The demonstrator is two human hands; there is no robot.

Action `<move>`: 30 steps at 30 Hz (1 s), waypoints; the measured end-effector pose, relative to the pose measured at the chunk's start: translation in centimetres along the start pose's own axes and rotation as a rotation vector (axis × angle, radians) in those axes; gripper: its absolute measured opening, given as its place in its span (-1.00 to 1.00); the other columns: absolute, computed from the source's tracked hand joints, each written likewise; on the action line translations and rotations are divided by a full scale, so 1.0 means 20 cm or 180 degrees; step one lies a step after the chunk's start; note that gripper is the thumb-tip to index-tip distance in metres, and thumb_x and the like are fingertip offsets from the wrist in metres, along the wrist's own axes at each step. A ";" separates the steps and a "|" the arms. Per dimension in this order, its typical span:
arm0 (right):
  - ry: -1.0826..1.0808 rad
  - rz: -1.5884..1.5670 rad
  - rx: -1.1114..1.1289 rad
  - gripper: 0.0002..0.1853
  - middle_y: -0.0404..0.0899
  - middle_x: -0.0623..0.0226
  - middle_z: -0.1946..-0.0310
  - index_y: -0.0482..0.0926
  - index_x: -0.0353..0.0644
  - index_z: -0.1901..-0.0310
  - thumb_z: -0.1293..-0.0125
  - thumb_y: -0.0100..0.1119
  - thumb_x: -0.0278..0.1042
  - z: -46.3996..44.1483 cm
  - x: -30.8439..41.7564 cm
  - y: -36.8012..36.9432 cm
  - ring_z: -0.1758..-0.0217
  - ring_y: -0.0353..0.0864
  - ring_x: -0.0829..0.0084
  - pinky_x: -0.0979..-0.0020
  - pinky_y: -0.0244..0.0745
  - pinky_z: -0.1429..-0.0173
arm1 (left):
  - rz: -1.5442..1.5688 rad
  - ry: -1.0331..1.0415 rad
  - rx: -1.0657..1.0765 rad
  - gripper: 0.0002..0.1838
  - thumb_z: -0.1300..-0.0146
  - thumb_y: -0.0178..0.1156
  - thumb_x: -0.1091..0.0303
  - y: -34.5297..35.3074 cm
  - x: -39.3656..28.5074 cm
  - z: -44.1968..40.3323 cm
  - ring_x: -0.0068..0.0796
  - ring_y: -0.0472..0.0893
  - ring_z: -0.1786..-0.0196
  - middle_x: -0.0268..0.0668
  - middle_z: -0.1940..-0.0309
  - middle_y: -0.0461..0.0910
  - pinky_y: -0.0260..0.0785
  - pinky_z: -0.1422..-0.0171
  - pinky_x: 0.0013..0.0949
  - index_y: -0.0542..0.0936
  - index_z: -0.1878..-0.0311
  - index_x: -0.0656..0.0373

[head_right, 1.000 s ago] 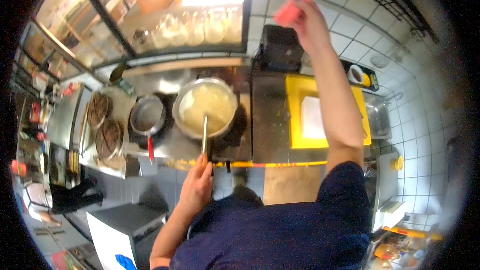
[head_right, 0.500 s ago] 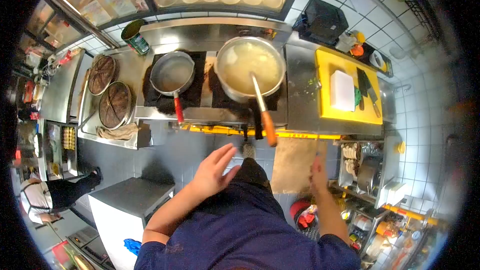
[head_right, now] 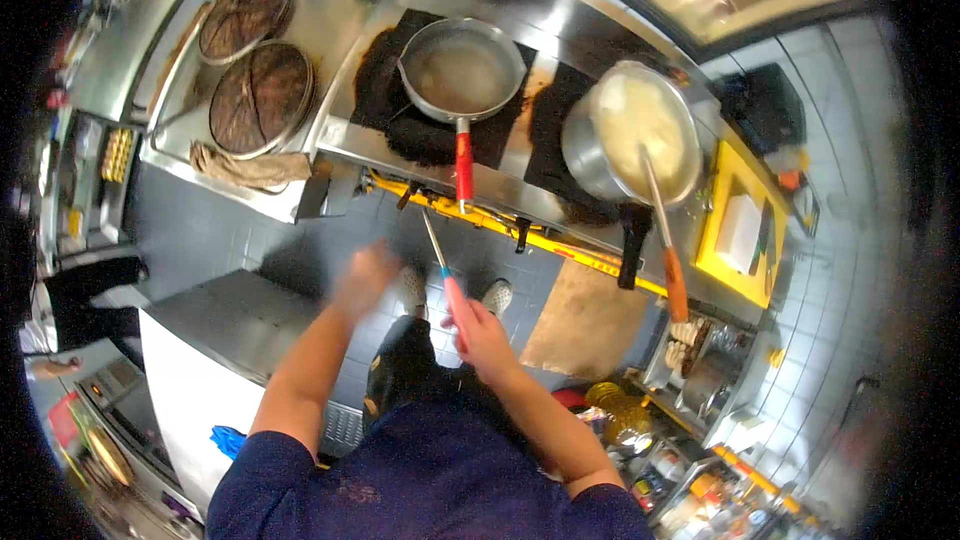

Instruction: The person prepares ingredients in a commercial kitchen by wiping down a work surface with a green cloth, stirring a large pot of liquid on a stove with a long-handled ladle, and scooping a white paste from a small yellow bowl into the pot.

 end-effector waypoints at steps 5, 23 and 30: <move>-0.0257 -0.0463 -0.0054 -0.61 0.47 0.35 0.37 0.49 0.02 0.08 -0.46 0.03 0.20 -0.28 0.32 0.40 0.69 0.20 0.71 0.62 0.03 0.67 | 0.0476 0.0452 -0.1017 -0.44 -0.15 0.34 0.27 0.18 0.16 -0.51 0.16 0.59 -0.04 0.14 0.05 0.61 0.47 -0.12 0.02 0.46 -0.16 0.34; -0.0460 -0.1300 -0.0218 -0.68 0.49 0.35 0.20 0.45 0.06 -0.02 -0.55 -0.11 0.09 -0.72 0.44 0.45 0.56 0.22 0.70 0.65 0.07 0.64 | 0.5461 -0.1746 0.0051 -0.77 -0.41 0.22 0.27 0.60 0.19 -0.78 -0.36 0.70 0.33 -0.19 0.36 0.65 0.64 0.24 -0.37 0.54 0.15 0.28; -0.0302 -0.1475 -0.0017 -0.62 0.40 0.41 0.15 0.38 0.35 -0.33 -0.57 -0.16 0.07 -0.77 0.46 0.46 0.50 0.18 0.67 0.68 0.06 0.59 | 0.5545 -0.1713 0.0076 -0.74 -0.39 0.24 0.27 0.63 0.21 -0.80 -0.32 0.71 0.32 -0.16 0.34 0.63 0.67 0.23 -0.36 0.48 0.12 0.28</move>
Point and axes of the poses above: each hand's wrist, its own z-axis away from the middle knuckle, its own y-axis out of the palm, x = y × z, the point moved 8 cm from there along -z, towards the middle knuckle
